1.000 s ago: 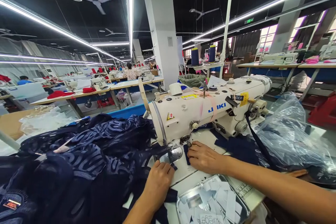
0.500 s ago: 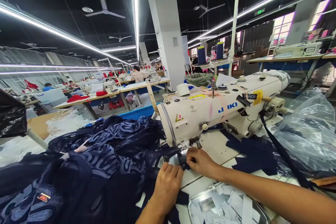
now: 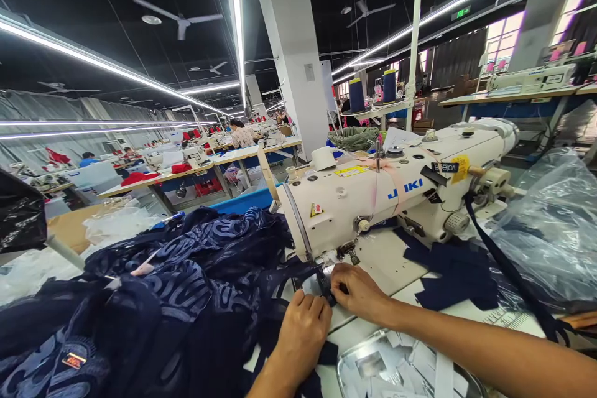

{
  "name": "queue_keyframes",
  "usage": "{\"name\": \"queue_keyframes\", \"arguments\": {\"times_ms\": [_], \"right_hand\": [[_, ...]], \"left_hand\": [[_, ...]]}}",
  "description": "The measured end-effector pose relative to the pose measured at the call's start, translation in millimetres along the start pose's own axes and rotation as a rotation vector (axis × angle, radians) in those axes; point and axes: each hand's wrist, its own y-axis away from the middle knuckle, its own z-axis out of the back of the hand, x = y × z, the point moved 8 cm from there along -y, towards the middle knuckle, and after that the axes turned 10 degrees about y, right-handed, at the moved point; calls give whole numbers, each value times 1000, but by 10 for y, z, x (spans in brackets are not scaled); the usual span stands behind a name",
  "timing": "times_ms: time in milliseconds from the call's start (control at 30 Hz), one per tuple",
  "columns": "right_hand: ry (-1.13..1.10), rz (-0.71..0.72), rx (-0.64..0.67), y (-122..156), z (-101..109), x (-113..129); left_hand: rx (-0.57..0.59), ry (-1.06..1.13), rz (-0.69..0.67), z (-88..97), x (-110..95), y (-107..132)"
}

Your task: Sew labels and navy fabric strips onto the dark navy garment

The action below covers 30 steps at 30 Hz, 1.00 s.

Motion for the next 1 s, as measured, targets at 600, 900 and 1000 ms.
{"name": "queue_keyframes", "arguments": {"times_ms": [600,900,1000], "right_hand": [[114,225,67,164,29,148],[601,570,115,327,1,444],[615,726,155,296,20,382]], "left_hand": [[71,0,14,-126,13,-5],[187,150,49,-24,139,89],[168,279,8,5,104,103]]}}
